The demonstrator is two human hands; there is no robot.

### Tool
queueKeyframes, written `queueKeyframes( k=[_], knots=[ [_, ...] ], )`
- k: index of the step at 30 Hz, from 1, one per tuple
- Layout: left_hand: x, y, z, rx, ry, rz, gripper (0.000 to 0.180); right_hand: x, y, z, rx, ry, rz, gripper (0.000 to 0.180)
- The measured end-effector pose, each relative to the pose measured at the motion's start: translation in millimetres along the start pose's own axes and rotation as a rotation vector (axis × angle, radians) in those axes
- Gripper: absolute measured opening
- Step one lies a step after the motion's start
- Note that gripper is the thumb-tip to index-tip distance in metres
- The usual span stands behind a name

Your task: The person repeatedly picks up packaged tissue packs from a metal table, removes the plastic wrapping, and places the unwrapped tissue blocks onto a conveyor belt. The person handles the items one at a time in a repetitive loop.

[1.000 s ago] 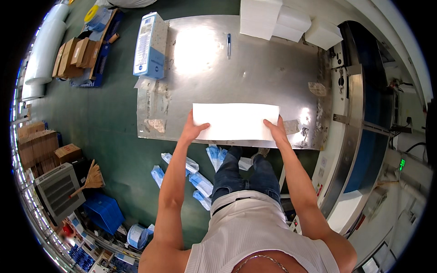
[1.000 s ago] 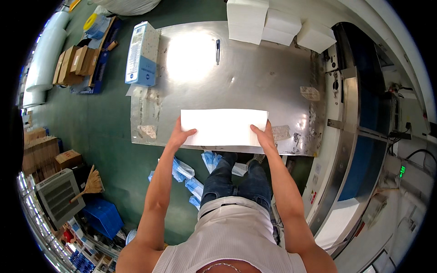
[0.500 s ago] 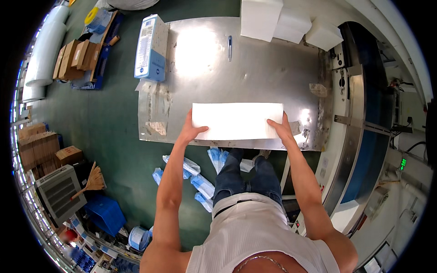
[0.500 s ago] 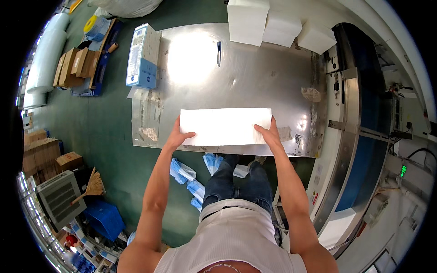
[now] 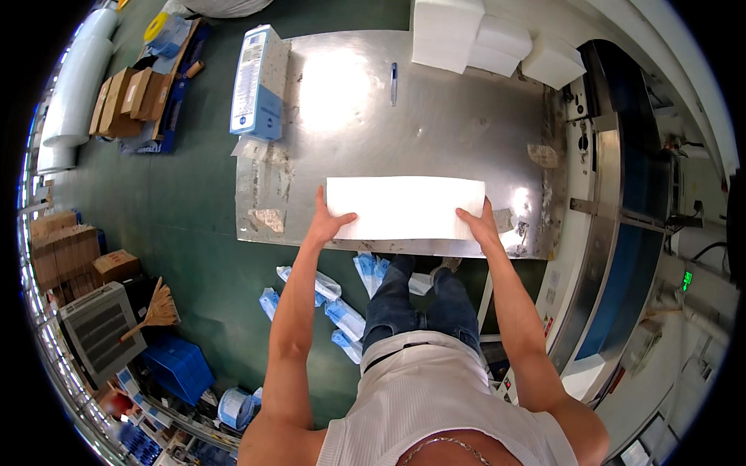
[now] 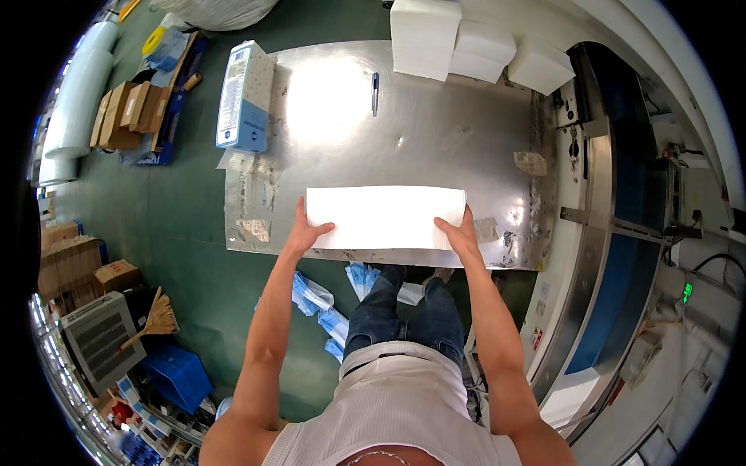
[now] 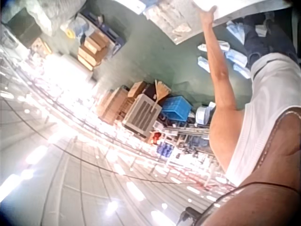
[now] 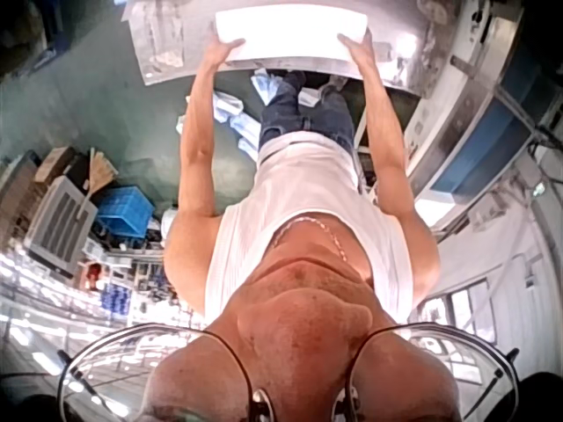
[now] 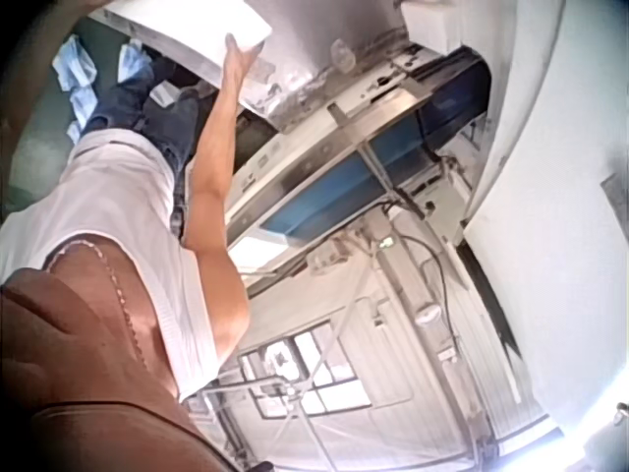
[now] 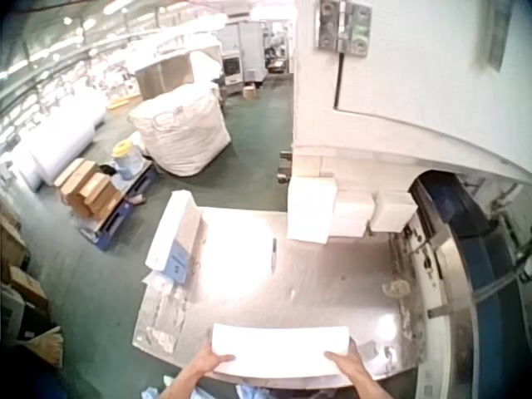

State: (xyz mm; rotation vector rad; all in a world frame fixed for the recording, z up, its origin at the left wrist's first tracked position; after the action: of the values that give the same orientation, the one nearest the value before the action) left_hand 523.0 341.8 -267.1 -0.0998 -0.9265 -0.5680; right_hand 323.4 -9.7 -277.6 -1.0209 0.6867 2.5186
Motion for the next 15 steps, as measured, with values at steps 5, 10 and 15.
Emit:
queueKeyframes(
  k=[5,10,15],
  knots=[
    [-0.4,-11.6,-28.6,0.031,-0.068,-0.237,0.108,-15.2,-36.8,7.0,-0.037,0.027,-0.08,0.094],
    [42.1,42.7,-113.8,0.13,-0.089,-0.557,0.11,-65.7,-79.5,-27.8,-0.066,0.045,-0.119,0.097],
    [90.4,119.7,-154.4,0.146,-0.055,-0.562,0.11,-118.3,-140.1,-64.1,-0.141,0.133,-0.062,0.099]
  ],
)
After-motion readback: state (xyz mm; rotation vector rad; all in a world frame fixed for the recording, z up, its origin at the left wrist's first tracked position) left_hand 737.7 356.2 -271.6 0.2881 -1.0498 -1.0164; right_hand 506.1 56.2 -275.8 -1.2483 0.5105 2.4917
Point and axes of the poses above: each hand's wrist, its own z-axis away from the middle knuckle, its own y-axis out of the back of the hand, x = y × z, the point moved 1 cm from there along -z, towards the middle knuckle, and after that the axes turned 1 degree about z, right-handed, at the moved point
